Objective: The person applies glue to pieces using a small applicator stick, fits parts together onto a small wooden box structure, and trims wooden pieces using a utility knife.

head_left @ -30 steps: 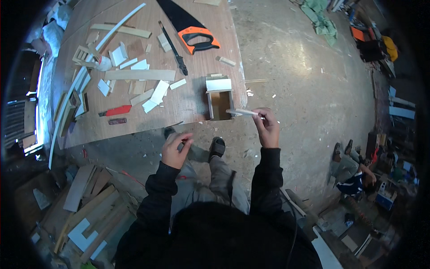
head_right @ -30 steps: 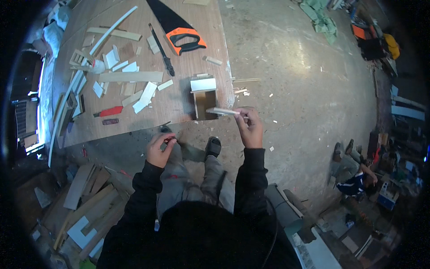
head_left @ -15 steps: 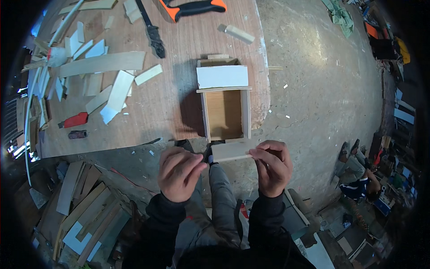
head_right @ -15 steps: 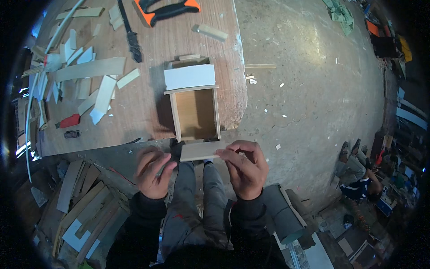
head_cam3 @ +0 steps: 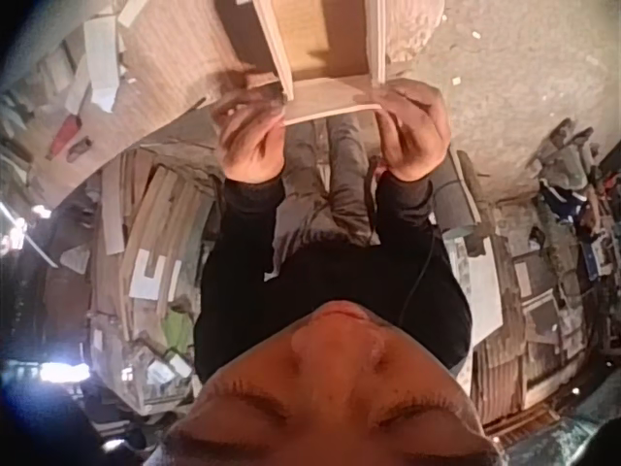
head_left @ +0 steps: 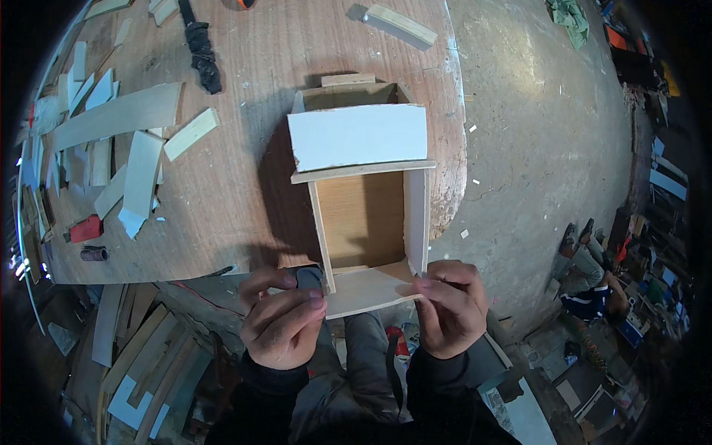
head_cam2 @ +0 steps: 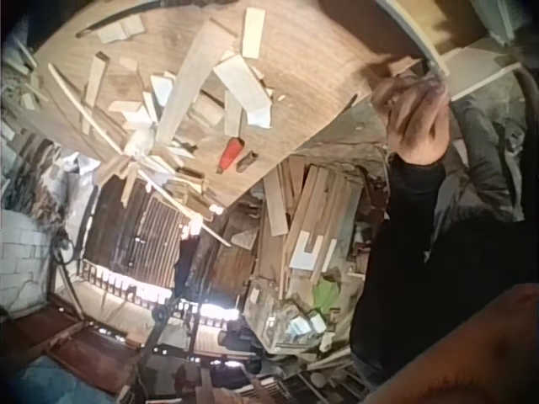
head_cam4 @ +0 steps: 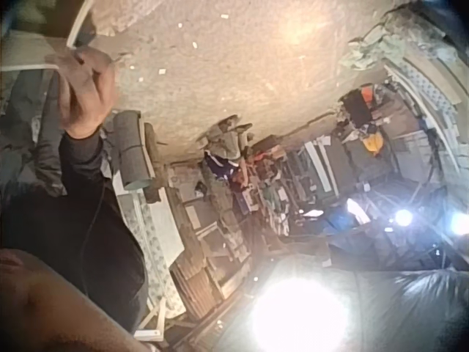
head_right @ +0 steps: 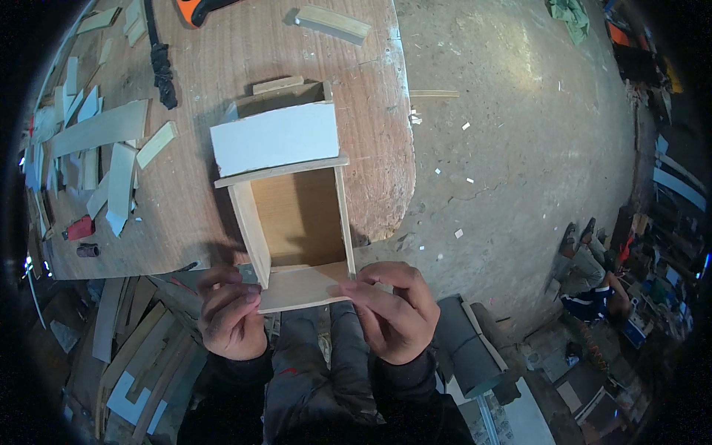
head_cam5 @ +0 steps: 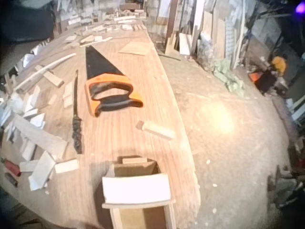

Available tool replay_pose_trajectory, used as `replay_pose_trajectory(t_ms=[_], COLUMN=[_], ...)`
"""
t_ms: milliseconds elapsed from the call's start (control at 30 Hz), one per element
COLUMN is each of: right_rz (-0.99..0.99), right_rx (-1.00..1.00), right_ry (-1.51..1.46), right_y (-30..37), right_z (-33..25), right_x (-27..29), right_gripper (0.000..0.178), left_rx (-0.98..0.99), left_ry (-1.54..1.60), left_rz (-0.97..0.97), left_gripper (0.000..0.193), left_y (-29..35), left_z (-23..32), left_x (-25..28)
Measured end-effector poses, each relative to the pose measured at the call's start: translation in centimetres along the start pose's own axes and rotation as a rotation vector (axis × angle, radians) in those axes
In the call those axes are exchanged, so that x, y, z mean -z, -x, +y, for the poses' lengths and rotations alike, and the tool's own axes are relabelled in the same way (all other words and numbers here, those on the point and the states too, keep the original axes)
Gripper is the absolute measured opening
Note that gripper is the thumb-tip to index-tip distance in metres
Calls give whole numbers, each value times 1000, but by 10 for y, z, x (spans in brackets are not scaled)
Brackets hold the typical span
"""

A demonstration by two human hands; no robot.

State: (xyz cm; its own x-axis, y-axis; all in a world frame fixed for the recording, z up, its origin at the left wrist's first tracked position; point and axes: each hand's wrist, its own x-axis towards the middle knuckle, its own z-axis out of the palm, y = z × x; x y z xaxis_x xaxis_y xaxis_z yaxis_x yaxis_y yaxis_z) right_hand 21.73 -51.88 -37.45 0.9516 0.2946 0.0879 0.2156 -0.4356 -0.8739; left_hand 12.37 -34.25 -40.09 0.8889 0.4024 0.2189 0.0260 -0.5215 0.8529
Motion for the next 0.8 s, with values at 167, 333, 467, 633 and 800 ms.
replay_pose_trajectory(t_ms=[167,333,467,633,800], right_rz=[39,35,64,57,70], right_rx=[6,34,37,23,17], right_ry=[-95,-121,-165,-140,-225], right_y=[1,3,6,7,6], right_z=[8,15,19,23,27], right_x=[3,0,-2,-3,-4], right_gripper=[23,19,16,12,16], left_rx=[14,66,58,59,42], left_ry=[14,12,9,16,7], left_rz=[-3,21,15,9,28], left_gripper=[38,34,34,28,24], left_y=[1,3,1,2,5], left_z=[4,2,-1,-5,-9], left_x=[-3,-7,-8,-10,-12])
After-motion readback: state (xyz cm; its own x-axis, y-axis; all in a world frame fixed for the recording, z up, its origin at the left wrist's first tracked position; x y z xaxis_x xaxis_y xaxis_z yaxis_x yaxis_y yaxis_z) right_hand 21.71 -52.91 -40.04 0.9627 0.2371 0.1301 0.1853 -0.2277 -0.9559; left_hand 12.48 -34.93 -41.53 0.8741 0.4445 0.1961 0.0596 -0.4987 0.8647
